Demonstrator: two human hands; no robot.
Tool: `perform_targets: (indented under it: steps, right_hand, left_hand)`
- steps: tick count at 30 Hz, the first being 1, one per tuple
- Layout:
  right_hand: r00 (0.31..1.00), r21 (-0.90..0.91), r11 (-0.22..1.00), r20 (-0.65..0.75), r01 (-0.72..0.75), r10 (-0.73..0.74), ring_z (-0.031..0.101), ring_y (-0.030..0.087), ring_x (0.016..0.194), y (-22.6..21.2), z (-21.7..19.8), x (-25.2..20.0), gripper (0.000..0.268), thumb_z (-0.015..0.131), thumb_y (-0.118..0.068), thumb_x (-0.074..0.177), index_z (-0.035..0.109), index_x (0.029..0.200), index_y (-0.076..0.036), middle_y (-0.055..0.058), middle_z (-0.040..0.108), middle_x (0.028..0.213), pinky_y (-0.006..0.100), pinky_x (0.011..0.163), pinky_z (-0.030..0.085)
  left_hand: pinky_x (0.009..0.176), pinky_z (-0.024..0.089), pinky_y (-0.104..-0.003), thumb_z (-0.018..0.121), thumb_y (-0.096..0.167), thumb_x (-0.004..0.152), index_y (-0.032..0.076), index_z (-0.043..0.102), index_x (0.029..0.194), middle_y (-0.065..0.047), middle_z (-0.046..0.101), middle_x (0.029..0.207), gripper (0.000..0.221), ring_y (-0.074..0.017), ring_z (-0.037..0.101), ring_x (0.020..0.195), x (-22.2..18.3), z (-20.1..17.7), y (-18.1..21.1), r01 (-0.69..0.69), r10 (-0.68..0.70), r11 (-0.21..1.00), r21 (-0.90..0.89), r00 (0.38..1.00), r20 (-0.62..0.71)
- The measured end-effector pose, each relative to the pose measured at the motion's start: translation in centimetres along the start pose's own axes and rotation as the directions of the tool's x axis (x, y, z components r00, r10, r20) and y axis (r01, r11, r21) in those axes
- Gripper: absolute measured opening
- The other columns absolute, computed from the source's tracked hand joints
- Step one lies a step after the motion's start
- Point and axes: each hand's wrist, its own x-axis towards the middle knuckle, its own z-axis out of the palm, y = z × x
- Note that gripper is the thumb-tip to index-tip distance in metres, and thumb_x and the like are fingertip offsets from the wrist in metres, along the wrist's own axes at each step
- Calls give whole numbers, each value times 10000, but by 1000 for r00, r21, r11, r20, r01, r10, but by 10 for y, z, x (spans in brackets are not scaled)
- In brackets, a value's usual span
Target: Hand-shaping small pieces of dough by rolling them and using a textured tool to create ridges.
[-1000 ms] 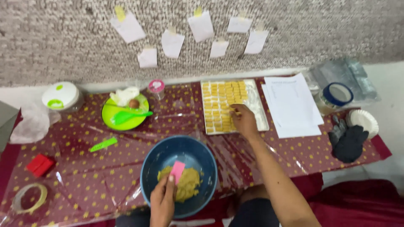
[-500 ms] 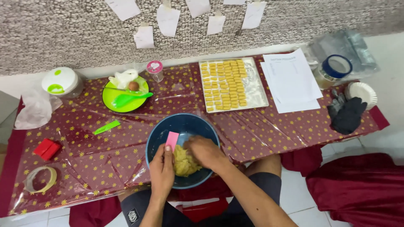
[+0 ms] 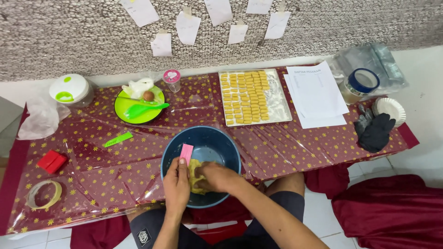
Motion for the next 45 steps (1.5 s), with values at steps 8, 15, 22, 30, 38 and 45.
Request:
perform_targets:
  steps: [8, 15, 22, 30, 38, 45]
  right_hand:
    - [998, 51, 998, 60, 25, -28, 653, 262, 1161, 10, -9, 10, 324, 591, -143, 945, 719, 1242, -149, 94, 724, 1232, 391, 856, 530]
    - [987, -79, 989, 107, 126, -117, 609, 332, 1268, 25, 1, 22, 504, 748, -69, 869, 676, 1355, -177, 107, 627, 1401, 418, 957, 522]
    - [986, 270, 948, 31, -167, 165, 706, 233, 940, -26, -19, -23, 328, 409, -353, 934, 645, 1069, -171, 99, 724, 1071, 376, 778, 492]
    - [994, 78, 997, 109, -12, 4, 719, 173, 1183, -5, -9, -10, 337, 441, 84, 930, 606, 1110, -149, 63, 699, 1230, 357, 832, 559]
    - [990, 24, 1000, 140, 19, -22, 690, 320, 941, 3, -19, -12, 338, 636, 14, 909, 649, 1231, -85, 167, 703, 1157, 409, 690, 498]
    - [952, 26, 973, 203, 228, -228, 683, 290, 987, 36, -13, 15, 220, 728, -154, 939, 698, 1142, -73, 112, 738, 1114, 403, 799, 522]
  left_hand:
    - [605, 389, -336, 413, 359, 1099, 140, 515, 779, 0, 505, 628, 401, -140, 493, 580, -1, -1, 0, -30, 29, 999, 23, 998, 51]
    - [574, 371, -331, 431, 336, 1100, 142, 520, 760, -2, 495, 616, 402, -132, 463, 559, -2, -4, 5, 37, -38, 999, 30, 998, 54]
    - [601, 405, -346, 429, 342, 1091, 130, 536, 776, -19, 556, 634, 395, -156, 504, 571, 2, -2, -1, 81, -84, 996, 42, 994, 76]
    - [530, 474, -331, 404, 255, 1105, 73, 585, 853, -72, 615, 602, 360, -169, 550, 508, 8, 3, -1, 145, -140, 989, -22, 978, 152]
    - [726, 624, -308, 416, 315, 1081, 106, 621, 938, -66, 770, 819, 326, -174, 749, 707, 16, 6, -9, 186, -209, 974, 128, 959, 190]
    - [766, 456, -467, 403, 359, 1064, 135, 572, 947, -110, 741, 823, 304, -371, 709, 827, 21, 10, -28, 60, -163, 923, 381, 956, 244]
